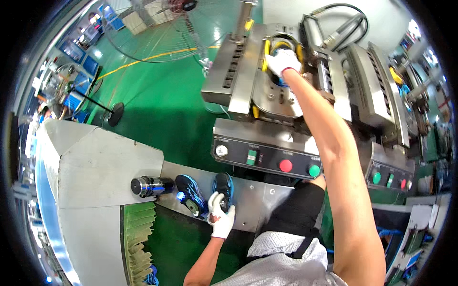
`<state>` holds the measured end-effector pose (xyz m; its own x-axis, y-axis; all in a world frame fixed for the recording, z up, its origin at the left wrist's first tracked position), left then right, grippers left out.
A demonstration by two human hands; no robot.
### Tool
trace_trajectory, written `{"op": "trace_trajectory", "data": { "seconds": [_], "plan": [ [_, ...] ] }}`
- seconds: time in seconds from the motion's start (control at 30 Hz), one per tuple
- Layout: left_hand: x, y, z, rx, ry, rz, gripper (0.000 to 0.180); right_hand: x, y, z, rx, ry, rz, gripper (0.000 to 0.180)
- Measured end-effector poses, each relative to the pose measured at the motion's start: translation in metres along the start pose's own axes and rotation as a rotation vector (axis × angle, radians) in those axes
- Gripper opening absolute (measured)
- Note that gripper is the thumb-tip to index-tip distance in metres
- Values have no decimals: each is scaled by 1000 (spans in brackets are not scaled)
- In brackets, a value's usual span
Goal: The person repeatedly picks up blue shoe soles and places them into a metal press machine. They operate the machine controls to process the soles, then remove them and place them on a nearby surface. The task involves continuous handling of shoe components in a factory setting.
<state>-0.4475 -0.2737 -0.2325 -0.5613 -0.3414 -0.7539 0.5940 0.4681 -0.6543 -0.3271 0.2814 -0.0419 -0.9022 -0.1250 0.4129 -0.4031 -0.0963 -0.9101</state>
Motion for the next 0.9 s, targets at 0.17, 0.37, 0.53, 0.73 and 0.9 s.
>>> {"op": "trace_trajectory", "data": {
  "seconds": [0.17, 0.37, 0.53, 0.73, 0.9],
  "plan": [
    [6, -22, 10, 201, 104, -122, 78, 32, -46, 259, -326, -800, -313, 89],
    [-48, -5, -29, 586, 768, -303, 37, -167, 47, 363, -40, -453, 96, 91],
    [-87, -6, -44, 518, 580, -230, 21, -166, 37, 389, 34, -524, -54, 104],
    [-265, 30, 2, 446, 780, 23, 13, -209, 16, 522, 441, -506, -563, 120],
    [-388, 115, 85, 714, 1013, 243, 14, -269, -27, 564, -103, -254, -531, 109]
  ]
}}
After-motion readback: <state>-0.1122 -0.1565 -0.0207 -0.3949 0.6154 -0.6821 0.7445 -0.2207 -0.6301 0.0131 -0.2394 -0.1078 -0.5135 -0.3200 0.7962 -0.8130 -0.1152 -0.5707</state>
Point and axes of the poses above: each hand's wrist, its own z-axis away from the middle knuckle, its own y-axis out of the palm, x = y × z, the point moved 8 cm from there along -z, towards the middle knuckle, and after that the axes turned 1 degree about x, right-handed, at the moved point
